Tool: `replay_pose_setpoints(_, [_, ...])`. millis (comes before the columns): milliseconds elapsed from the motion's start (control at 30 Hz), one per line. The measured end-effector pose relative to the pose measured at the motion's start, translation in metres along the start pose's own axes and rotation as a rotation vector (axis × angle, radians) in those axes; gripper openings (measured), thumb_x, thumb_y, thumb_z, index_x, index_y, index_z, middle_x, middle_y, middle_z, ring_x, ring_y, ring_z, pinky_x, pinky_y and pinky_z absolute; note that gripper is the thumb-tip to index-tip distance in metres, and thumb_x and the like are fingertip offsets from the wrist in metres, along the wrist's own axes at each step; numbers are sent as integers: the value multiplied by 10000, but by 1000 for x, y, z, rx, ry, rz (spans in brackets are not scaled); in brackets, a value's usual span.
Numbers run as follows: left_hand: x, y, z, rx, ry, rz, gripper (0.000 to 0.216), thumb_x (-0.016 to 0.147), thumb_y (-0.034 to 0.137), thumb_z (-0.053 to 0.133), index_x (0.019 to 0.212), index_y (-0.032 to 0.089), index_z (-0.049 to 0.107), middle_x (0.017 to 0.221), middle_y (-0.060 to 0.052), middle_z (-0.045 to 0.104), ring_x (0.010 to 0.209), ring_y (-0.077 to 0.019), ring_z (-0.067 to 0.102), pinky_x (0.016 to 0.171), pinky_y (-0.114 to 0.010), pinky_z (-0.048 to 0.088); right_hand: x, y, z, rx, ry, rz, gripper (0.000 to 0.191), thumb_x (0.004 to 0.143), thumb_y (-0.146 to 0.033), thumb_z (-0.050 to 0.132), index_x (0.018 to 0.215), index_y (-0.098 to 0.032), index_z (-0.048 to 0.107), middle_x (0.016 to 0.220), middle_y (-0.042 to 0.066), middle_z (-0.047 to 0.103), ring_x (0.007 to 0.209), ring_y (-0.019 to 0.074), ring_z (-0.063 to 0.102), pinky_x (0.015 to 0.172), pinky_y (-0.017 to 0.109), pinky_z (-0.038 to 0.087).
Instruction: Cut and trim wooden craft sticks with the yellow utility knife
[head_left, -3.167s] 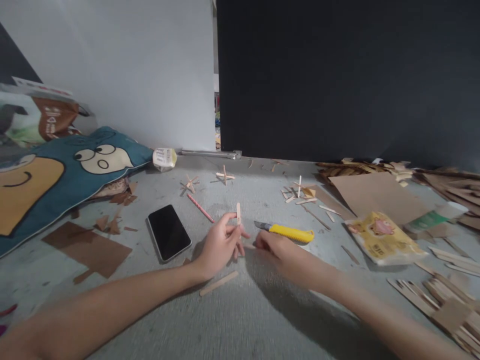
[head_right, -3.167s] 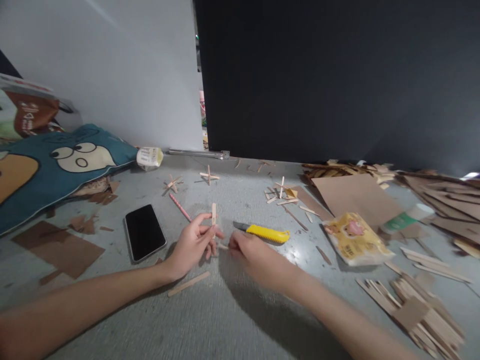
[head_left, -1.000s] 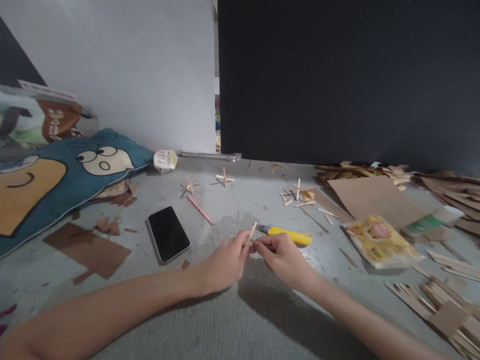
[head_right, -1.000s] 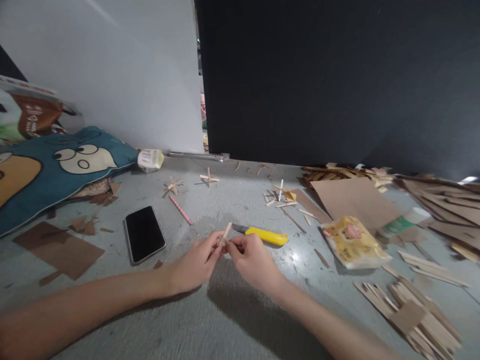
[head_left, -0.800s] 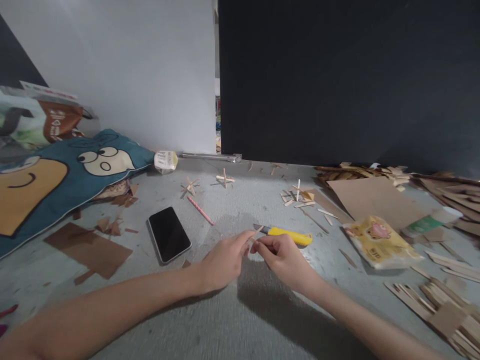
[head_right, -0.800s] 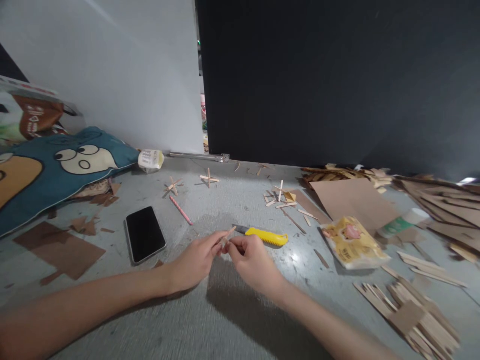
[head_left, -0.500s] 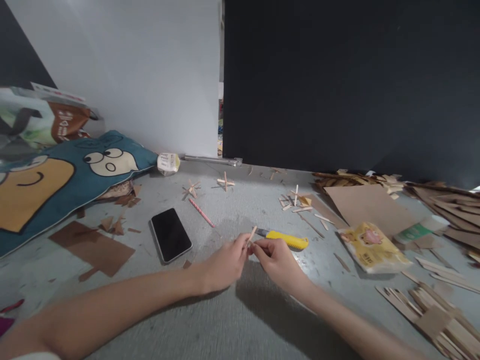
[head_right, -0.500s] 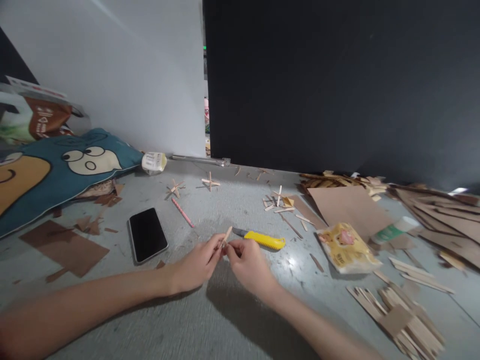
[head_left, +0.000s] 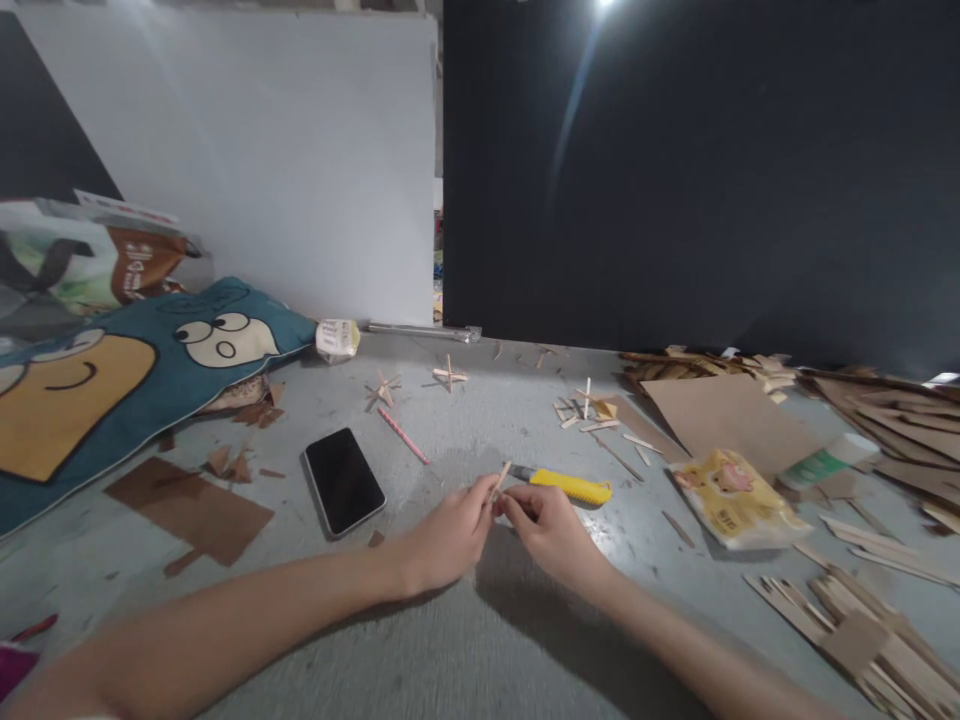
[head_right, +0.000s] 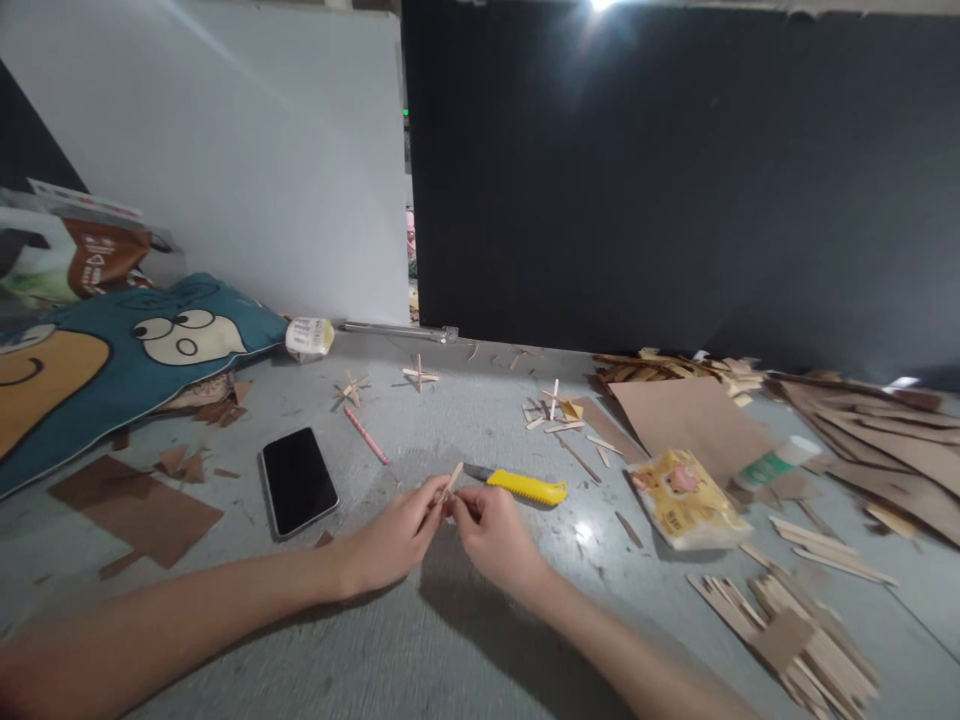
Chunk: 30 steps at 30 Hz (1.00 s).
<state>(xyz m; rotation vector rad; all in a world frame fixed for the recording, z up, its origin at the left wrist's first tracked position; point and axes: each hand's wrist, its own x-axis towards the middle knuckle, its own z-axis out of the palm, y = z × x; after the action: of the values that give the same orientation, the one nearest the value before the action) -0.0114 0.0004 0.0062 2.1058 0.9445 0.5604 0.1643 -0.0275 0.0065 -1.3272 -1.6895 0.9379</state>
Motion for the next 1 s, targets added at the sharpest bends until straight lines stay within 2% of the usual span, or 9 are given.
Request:
replay_pose_setpoints(133, [0, 3, -3, 43, -27, -42, 396, 1051, 299, 346, 1370, 178, 548, 930, -97, 717, 811, -230, 676, 723, -334, 501, 2, -1, 0, -1, -54, -7, 297, 877, -306, 488, 597, -211, 468, 546, -38, 350, 537, 119, 307, 505, 261, 246])
replay_pose_setpoints(267, [1, 1, -4, -2, -21, -81, 425, 1063, 351, 338, 1395, 207, 561, 895, -75, 722, 775, -220, 670, 688, -313, 487, 4, -7, -10, 6, -66, 23, 302, 869, -361, 475, 606, -213, 478, 549, -46, 323, 528, 113, 277, 503, 268, 222])
replay_pose_setpoints(433, [1, -9, 0, -8, 5, 51, 464, 1052, 331, 368, 1465, 260, 566, 1026, -93, 741, 868, -218, 665, 795, -329, 496, 3, -16, -24, 0, -171, 144, 258, 853, -361, 502, 687, -196, 610, 466, -71, 328, 437, 103, 282, 456, 251, 197])
replay_pose_setpoints(500, [1, -12, 2, -30, 23, 14, 470, 1031, 327, 404, 1453, 241, 593, 909, -73, 732, 757, -192, 630, 724, -298, 475, 2, -16, -22, 1, -167, 166, 272, 863, -364, 496, 674, -200, 604, 451, -67, 345, 422, 108, 301, 452, 251, 210])
replay_pose_setpoints(600, [3, -16, 4, -136, -5, -89, 437, 1009, 344, 446, 1364, 201, 655, 730, -14, 656, 582, -137, 501, 577, -240, 380, -3, -14, -9, -44, -56, 119, 328, 891, -380, 469, 649, -200, 598, 490, -38, 420, 466, 124, 370, 483, 253, 262])
replay_pose_setpoints(667, [4, -18, 4, -202, -16, -122, 435, 1006, 373, 464, 1347, 183, 657, 661, 16, 599, 541, -123, 434, 528, -226, 322, -5, -12, 0, -88, 27, 73, 345, 898, -369, 449, 657, -195, 624, 534, -10, 493, 515, 144, 437, 520, 258, 301])
replay_pose_setpoints(733, [5, -21, 4, -250, -14, -138, 477, 1007, 388, 477, 1416, 180, 607, 642, 27, 581, 534, -121, 415, 515, -223, 300, -6, -11, 6, -102, 62, 62, 359, 910, -353, 434, 670, -193, 648, 567, 8, 546, 550, 161, 489, 552, 263, 338])
replay_pose_setpoints(800, [6, -23, 4, -274, -24, -136, 521, 1010, 394, 483, 1480, 179, 554, 655, 24, 589, 543, -121, 424, 516, -222, 298, -6, -11, 6, -98, 41, 89, 359, 913, -325, 435, 657, -192, 648, 568, 7, 554, 553, 163, 501, 561, 261, 350])
replay_pose_setpoints(1000, [7, -19, 8, -318, -81, -162, 573, 980, 365, 533, 1517, 164, 524, 677, 24, 588, 547, -106, 391, 529, -220, 294, -1, -19, -10, -96, -97, 162, 282, 883, -240, 476, 643, -189, 615, 548, -24, 509, 521, 127, 436, 538, 249, 295])
